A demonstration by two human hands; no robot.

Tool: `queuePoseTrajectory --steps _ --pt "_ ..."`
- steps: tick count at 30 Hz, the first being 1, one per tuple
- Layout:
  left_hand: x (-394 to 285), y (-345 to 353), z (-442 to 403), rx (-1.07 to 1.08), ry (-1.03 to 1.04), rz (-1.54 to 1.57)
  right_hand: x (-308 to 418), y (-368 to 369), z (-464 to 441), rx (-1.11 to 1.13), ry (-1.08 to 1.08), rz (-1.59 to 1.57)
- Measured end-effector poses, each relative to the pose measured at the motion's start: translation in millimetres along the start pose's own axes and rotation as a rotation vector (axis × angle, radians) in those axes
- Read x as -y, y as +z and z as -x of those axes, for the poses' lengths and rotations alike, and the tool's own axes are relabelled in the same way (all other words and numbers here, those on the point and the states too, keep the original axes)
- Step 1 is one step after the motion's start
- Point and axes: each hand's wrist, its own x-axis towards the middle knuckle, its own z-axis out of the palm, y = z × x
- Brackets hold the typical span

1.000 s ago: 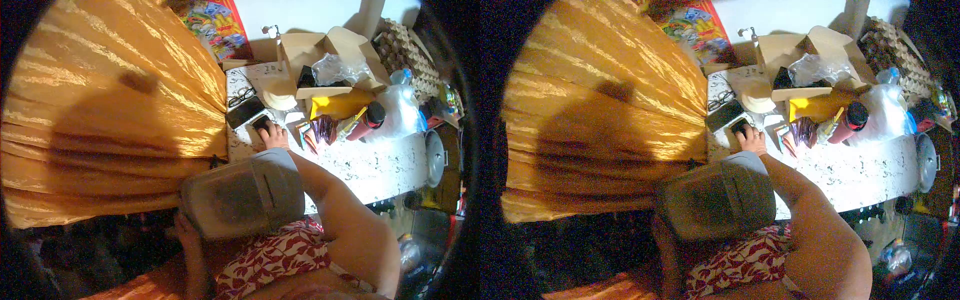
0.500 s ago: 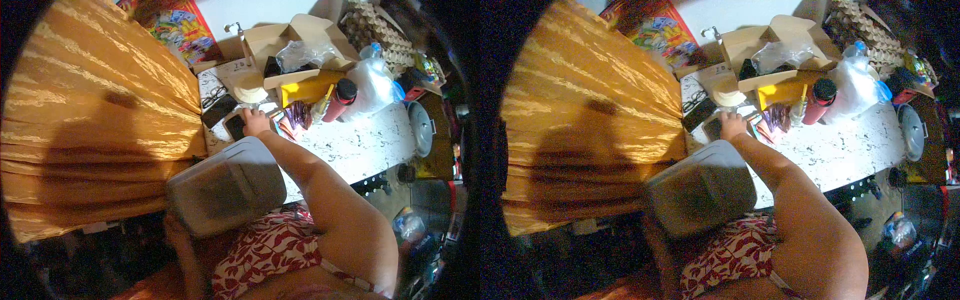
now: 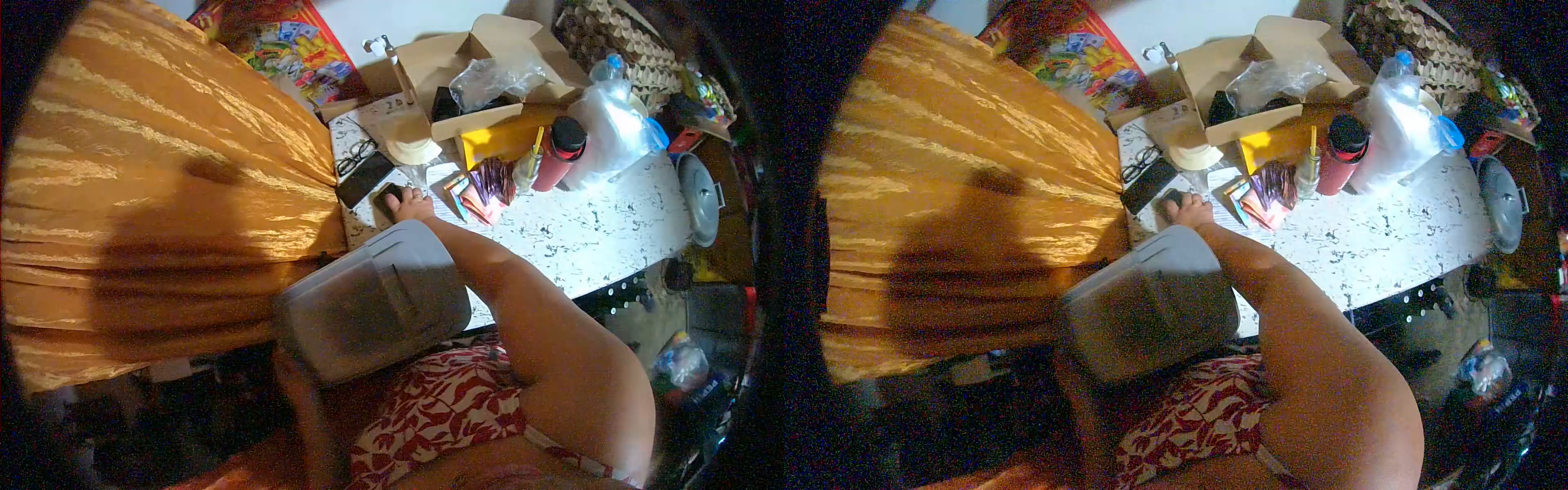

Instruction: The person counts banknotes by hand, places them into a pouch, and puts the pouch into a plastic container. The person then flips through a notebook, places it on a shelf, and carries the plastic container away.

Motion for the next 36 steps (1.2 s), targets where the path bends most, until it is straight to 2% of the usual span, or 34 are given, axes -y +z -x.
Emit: queuePoseTrajectory --steps 1,4,7,11,15,17,20,21,22,24,25,27,28,31,33,35,36 --pt "1.0 1.3 -1.2 -0.029 -0.062 -0.014 0.0 -0.2 -0.5 -0.007 0.008 -0.010" --pt "26.2 7.9 -11.6 -0.109 -0.038 -0.126 -3.6 4.3 -2.6 -0.042 -0.017 0.018" --pt "24.6 13.1 -11.2 -0.088 -0.068 -0.027 -8.7 17.2 -15.5 -0.099 -0.039 0.050" --pt "-14.3 15.2 2.4 -0.068 -0.095 -0.009 -20.6 40.2 -27.7 -0.234 -0.032 -0.028" --pt "24.7 12.5 -7.0 -0.075 0.027 -0.013 -21.3 5.3 12.8 -0.220 -0.094 -0.037" --pt "27.7 13.9 -5.7 -0.076 0.050 -0.009 -30.8 -5.6 25.9 -0.394 -0.225 -0.066" --pt "8.1 12.2 -1.3 0.005 0.107 0.039 -34.3 -57.1 66.4 -0.488 -0.335 -0.152" --pt "6.3 12.5 -0.6 -0.057 -0.009 -0.052 -38.2 -70.8 74.2 -0.488 -0.334 -0.147" --pt "5.3 12.7 -0.4 -0.119 -0.124 -0.143 -43.6 -84.6 78.6 -0.499 -0.422 -0.073" --pt "11.7 10.1 -4.6 -0.097 -0.101 -0.094 -54.7 -104.7 87.7 -0.519 -0.527 0.085" --pt "15.2 9.9 -7.2 -0.075 -0.076 -0.048 -63.0 -110.8 89.9 -0.521 -0.528 0.088" --pt "19.3 13.3 -10.3 -0.081 -0.043 0.033 -82.6 -120.9 93.5 -0.421 -0.552 0.328" --pt "20.9 14.6 -11.1 -0.087 -0.013 0.113 -93.6 -119.3 92.2 -0.411 -0.552 0.352" --pt "3.3 15.7 -2.4 -0.111 -0.083 0.198 -121.1 -109.4 86.0 -0.286 -0.514 0.430" --pt "2.5 14.6 -1.3 -0.133 -0.056 0.075 -126.3 -107.1 85.2 -0.304 -0.532 0.412" --pt "5.6 13.6 -3.0 -0.152 -0.024 -0.051 -130.0 -106.8 82.4 -0.101 -0.425 0.430" --pt "10.4 15.3 -6.7 -0.090 -0.032 0.154 -132.5 -104.3 81.1 -0.101 -0.428 0.426"
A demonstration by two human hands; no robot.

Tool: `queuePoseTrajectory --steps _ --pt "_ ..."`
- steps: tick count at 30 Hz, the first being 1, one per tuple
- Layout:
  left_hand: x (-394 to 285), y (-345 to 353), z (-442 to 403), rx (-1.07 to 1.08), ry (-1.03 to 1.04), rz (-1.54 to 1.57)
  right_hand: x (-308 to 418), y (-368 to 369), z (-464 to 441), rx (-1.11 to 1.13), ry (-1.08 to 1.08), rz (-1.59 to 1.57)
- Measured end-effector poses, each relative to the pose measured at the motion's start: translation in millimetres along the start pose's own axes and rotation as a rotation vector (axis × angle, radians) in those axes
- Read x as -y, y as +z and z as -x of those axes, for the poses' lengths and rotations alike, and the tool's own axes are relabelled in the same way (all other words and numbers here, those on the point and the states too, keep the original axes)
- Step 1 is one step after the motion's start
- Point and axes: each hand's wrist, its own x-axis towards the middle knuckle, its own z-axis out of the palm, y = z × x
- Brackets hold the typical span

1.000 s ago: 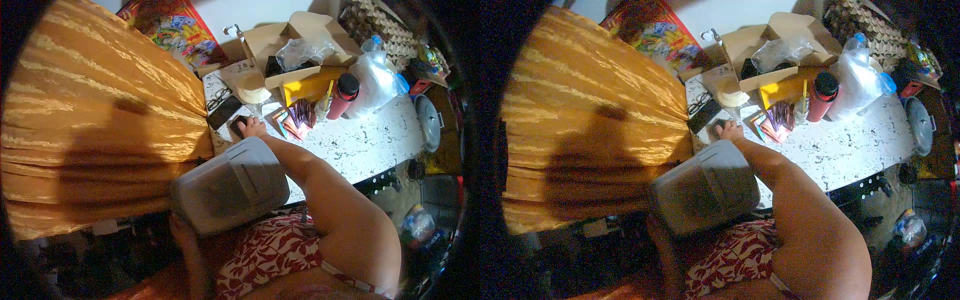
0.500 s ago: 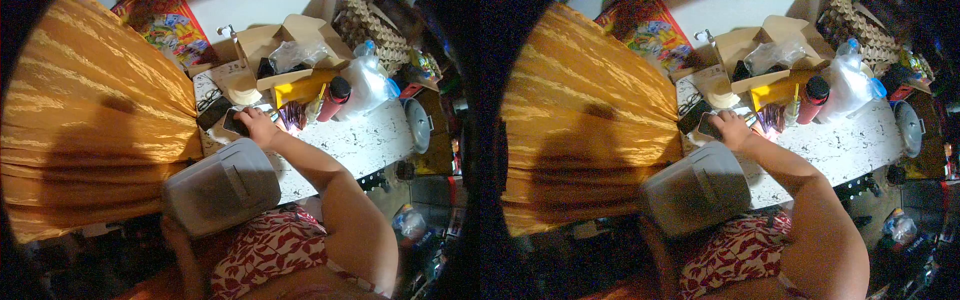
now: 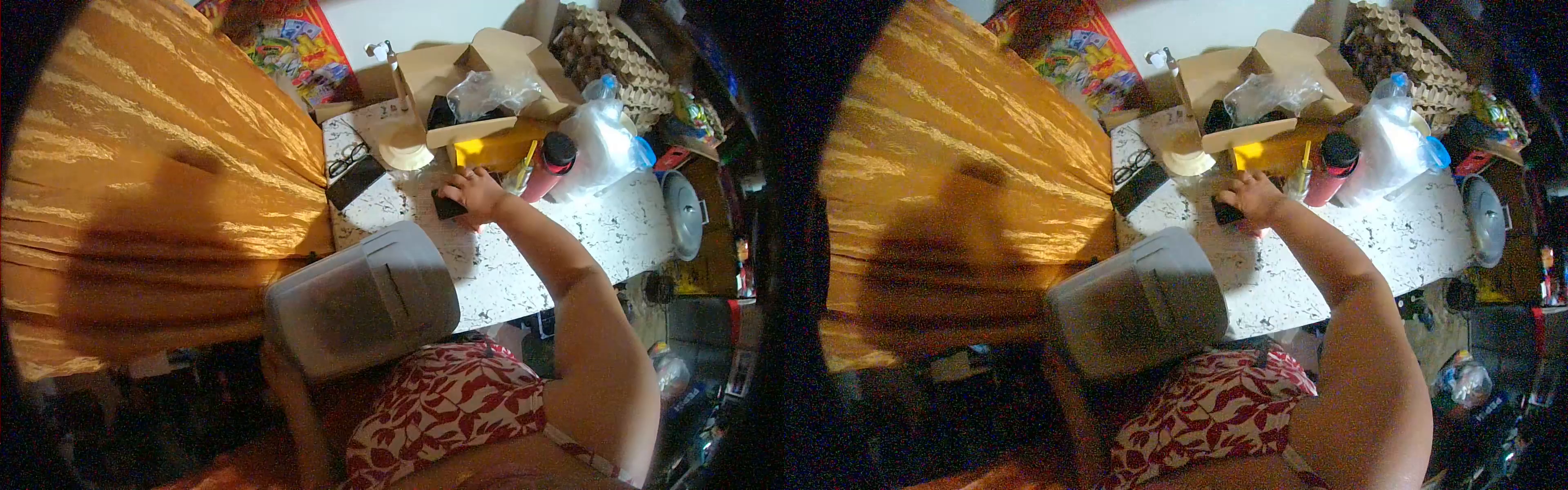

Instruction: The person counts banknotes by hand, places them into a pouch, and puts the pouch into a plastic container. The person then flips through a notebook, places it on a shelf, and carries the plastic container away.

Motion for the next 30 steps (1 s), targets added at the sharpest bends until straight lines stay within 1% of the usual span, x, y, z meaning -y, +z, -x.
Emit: queuePoseTrajectory --steps 1,2,6,8,13,16,17,18,19,20,21,23,24,25,26,27,28,29,30 --pt "3.9 -0.5 -2.2 0.064 -0.022 0.203 -1.3 5.4 -0.6 0.024 0.029 0.045" --pt "1.5 -1.9 -1.5 0.061 -0.022 0.198 -1.0 8.2 -0.9 0.048 0.057 0.089" --pt "-7.8 -1.9 1.5 0.021 0.014 -0.045 -1.3 17.0 -2.2 0.075 0.093 0.025" --pt "-6.3 -4.7 1.7 0.004 0.024 -0.104 -3.7 24.6 -3.4 0.007 0.093 -0.001" --pt "36.2 -3.7 -14.6 0.053 0.012 0.149 -7.5 29.1 1.2 -0.018 0.113 0.019" --pt "53.8 0.1 -19.3 0.082 0.040 0.201 -0.5 13.0 9.5 -0.066 0.128 0.006" --pt "40.3 -0.7 -14.5 0.077 0.040 0.203 3.0 7.0 13.1 -0.087 0.140 -0.007" --pt "27.0 -1.4 -9.2 0.020 0.087 0.075 4.8 7.4 14.3 -0.087 0.136 -0.005" --pt "15.9 -1.5 -6.2 -0.037 0.133 -0.053 6.0 8.1 15.4 -0.155 0.173 -0.074" --pt "15.5 -2.3 -6.5 -0.043 0.129 -0.052 8.1 8.4 16.3 -0.223 0.208 -0.143" --pt "15.9 -4.4 -5.7 -0.037 0.133 -0.020 11.6 8.8 18.0 -0.222 0.198 -0.142" --pt "5.7 -8.6 -2.9 -0.046 0.122 0.010 25.6 6.3 25.1 -0.422 0.227 -0.455" --pt "-17.8 -10.5 -1.4 -0.001 0.005 0.011 43.0 -6.6 32.5 -0.482 0.246 -0.587" --pt "-41.0 -12.1 0.1 0.046 -0.111 0.016 53.5 -0.5 34.7 -0.474 0.230 -0.588" --pt "-64.4 -11.8 1.9 0.034 -0.120 0.018 62.5 8.2 35.5 -0.493 0.288 -0.962" --pt "-88.0 -10.1 3.6 0.067 -0.150 0.035 74.0 6.7 38.4 -0.499 0.351 -1.337" --pt "-98.0 -9.7 5.8 0.104 -0.178 0.052 82.9 1.5 46.6 -0.431 0.348 -1.487" --pt "-82.0 -7.1 2.7 0.106 -0.182 0.054 94.3 -0.9 51.5 -0.392 0.403 -1.565" --pt "-54.3 -1.6 -6.4 0.049 -0.097 -0.065 103.4 2.6 56.2 -0.359 0.419 -1.589"
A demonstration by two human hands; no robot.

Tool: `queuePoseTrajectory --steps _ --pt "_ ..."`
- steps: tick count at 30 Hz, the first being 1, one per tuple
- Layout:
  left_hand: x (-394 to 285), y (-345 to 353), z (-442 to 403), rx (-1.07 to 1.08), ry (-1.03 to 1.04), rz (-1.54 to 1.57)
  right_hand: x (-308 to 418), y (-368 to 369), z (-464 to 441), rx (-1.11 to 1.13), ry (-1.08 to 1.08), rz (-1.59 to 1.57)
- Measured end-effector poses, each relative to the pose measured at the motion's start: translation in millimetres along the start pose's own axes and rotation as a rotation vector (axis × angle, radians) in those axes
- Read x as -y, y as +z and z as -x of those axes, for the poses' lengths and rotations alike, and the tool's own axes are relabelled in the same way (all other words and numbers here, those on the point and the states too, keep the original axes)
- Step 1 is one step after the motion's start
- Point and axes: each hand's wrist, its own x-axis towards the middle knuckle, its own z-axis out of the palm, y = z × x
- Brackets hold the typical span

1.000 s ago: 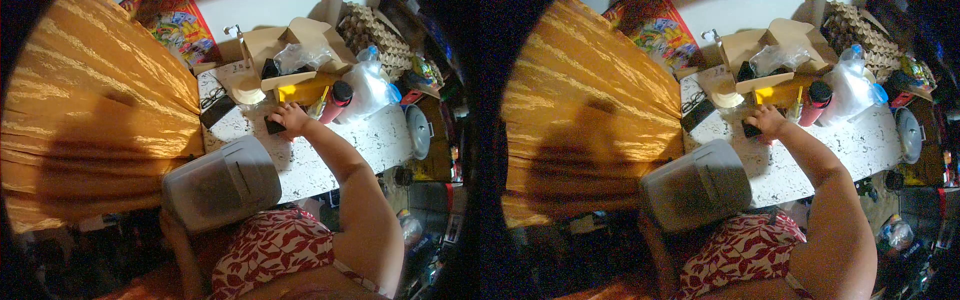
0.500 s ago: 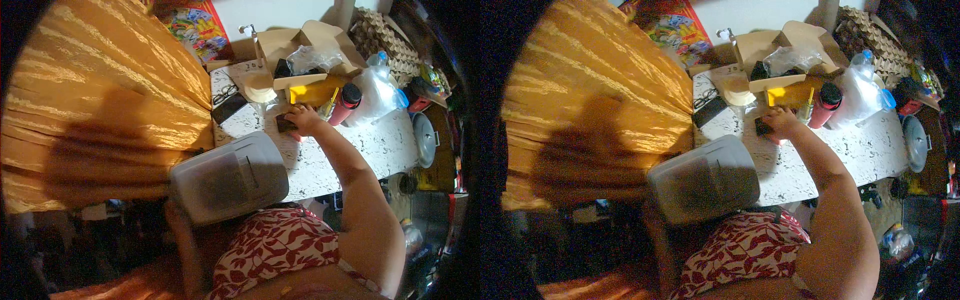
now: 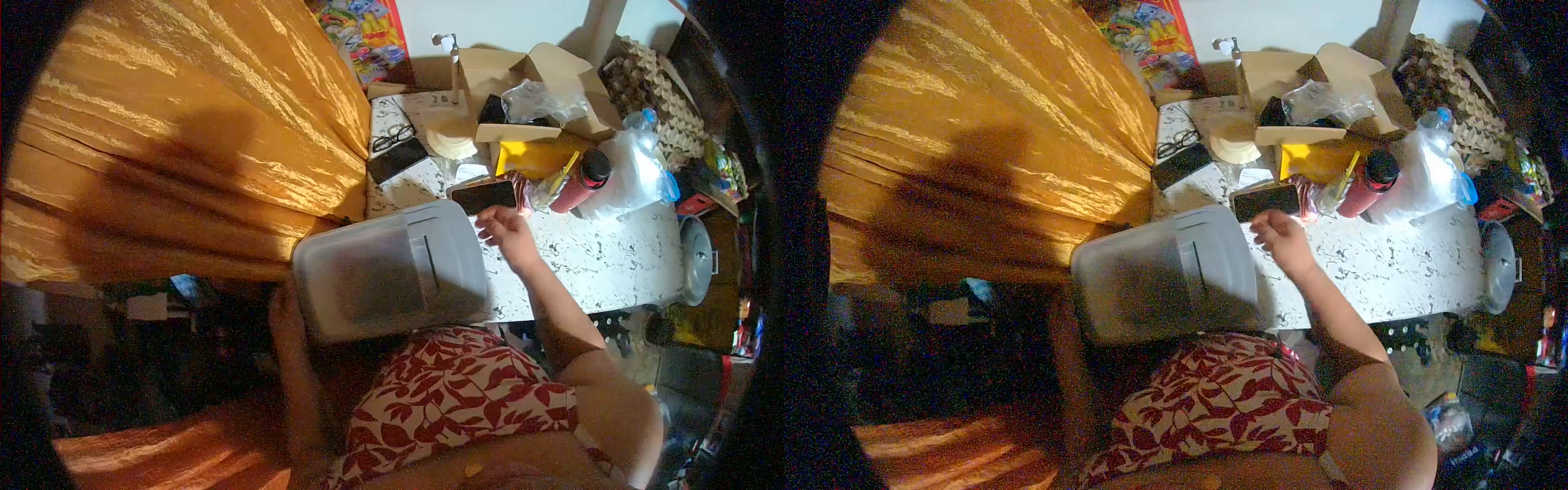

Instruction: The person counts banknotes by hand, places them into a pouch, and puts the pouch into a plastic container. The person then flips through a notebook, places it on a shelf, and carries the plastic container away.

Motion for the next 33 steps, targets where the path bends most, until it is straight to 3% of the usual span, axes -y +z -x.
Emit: queuePoseTrajectory --steps 1,3,5,6,10,12,15,17,19,23,25,28,31,33 --pt "14.1 2.8 -9.0 -0.064 0.085 -0.115 -4.5 4.4 4.3 0.009 0.031 -0.014" --pt "11.2 -1.9 -17.7 0.006 0.098 -0.170 -19.0 5.0 -0.5 -0.020 0.004 0.095" --pt "6.2 -1.3 -16.7 0.072 0.109 -0.228 -45.1 -6.1 -20.3 -0.181 -0.543 0.823" --pt "2.3 -0.7 -14.7 0.069 0.136 -0.156 -36.7 -10.1 -27.7 -0.106 -0.425 0.983" --pt "19.9 7.8 -29.4 0.042 0.120 -0.100 -29.8 -6.6 -64.7 -0.109 -0.379 1.341" --pt "23.8 11.6 -27.3 0.044 0.107 -0.041 -35.1 -8.4 -86.2 0.069 -0.250 1.683" --pt "26.4 12.2 -22.1 0.040 0.057 0.038 -39.8 -12.4 -101.9 0.150 -0.182 1.834" --pt "23.4 14.3 -21.6 0.042 0.029 0.062 -44.5 -19.0 -110.5 0.139 -0.209 1.809" --pt "18.7 14.3 -19.5 -0.097 -0.016 -0.209 -42.0 -21.2 -112.5 0.179 -0.240 1.793" --pt "11.9 9.3 -20.9 0.009 0.087 -0.125 -24.3 -20.5 -105.0 0.221 -0.180 1.751" --pt "14.1 10.9 -19.4 -0.004 0.119 -0.040 -20.3 -23.1 -95.5 0.100 -0.322 1.586" --pt "28.1 10.6 -20.2 -0.096 0.225 -0.211 11.7 -23.7 -68.5 -0.023 -0.313 1.513" --pt "20.6 11.4 -18.4 -0.031 0.195 -0.167 27.7 -32.9 -45.0 -0.052 -0.238 1.364" --pt "13.1 10.3 -14.9 -0.029 0.153 -0.130 21.1 -49.2 -40.7 -0.063 -0.332 1.289"
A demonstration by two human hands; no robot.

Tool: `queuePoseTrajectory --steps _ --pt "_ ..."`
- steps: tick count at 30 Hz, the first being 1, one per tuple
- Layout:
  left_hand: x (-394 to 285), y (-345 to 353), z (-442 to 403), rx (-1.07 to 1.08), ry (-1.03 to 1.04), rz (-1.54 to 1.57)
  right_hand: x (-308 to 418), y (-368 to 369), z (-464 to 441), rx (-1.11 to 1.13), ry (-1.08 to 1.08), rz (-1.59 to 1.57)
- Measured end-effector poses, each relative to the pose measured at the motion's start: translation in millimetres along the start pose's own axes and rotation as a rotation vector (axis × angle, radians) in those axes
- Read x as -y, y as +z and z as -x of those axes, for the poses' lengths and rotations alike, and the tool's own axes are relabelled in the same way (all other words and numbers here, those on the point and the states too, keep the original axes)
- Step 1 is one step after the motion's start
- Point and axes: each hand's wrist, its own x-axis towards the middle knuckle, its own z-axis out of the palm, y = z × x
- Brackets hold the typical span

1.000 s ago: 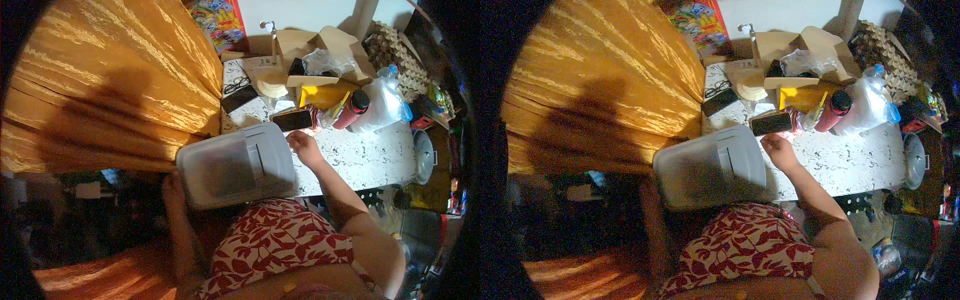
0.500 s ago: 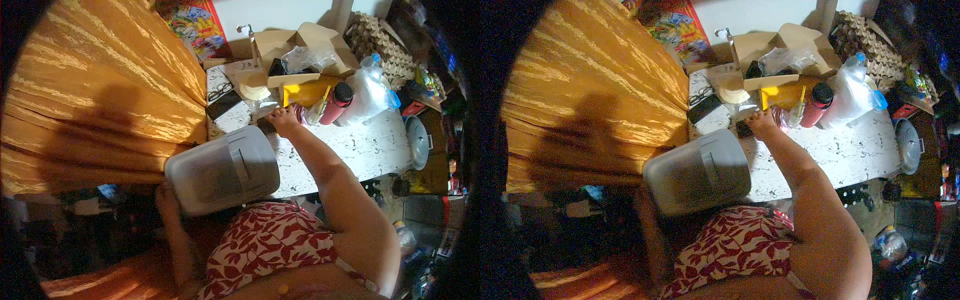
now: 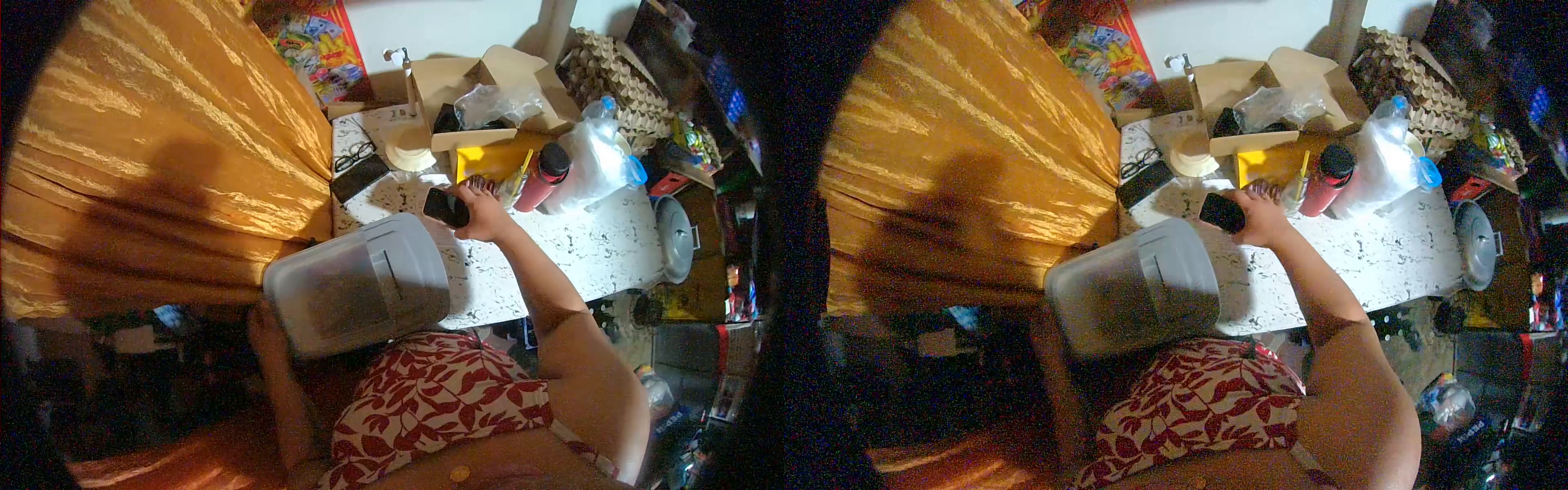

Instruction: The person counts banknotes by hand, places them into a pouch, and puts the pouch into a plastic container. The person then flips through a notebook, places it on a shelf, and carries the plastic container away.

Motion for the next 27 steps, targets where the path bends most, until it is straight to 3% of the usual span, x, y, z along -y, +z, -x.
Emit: queuePoseTrajectory --steps 2,3,5,9,14,17,20,22,26,27 --pt "19.1 2.0 -6.6 0.001 -0.044 0.032 -17.1 5.1 -0.5 0.094 0.033 -0.332" --pt "57.6 6.8 -21.1 0.019 0.073 -0.004 -21.8 5.9 -2.4 0.048 0.016 -0.309" --pt "67.0 7.1 -24.8 0.037 0.191 -0.043 -26.3 5.6 -9.7 0.041 0.036 -0.299" --pt "-3.3 -2.2 2.4 -0.007 0.032 -0.001 -48.7 17.6 -29.0 0.031 -0.003 -0.373" --pt "25.4 -1.7 -6.3 -0.004 0.077 -0.023 -63.1 41.2 -49.2 0.106 -0.107 -0.404" --pt "25.9 1.1 -3.9 -0.033 0.079 0.080 -62.0 46.9 -56.8 0.202 -0.160 -0.234" --pt "20.2 2.8 -0.8 -0.010 -0.055 0.204 -61.6 53.1 -63.4 0.249 -0.208 -0.167" --pt "11.9 1.7 1.4 -0.012 -0.036 0.248 -45.2 29.1 -62.4 0.368 -0.129 -0.084" --pt "24.7 6.8 -5.3 -0.014 0.010 0.287 -32.6 22.3 -60.9 0.329 -0.078 0.135" --pt "19.6 5.2 -3.8 -0.037 0.008 0.173 -37.1 28.7 -61.7 0.306 -0.093 0.157"
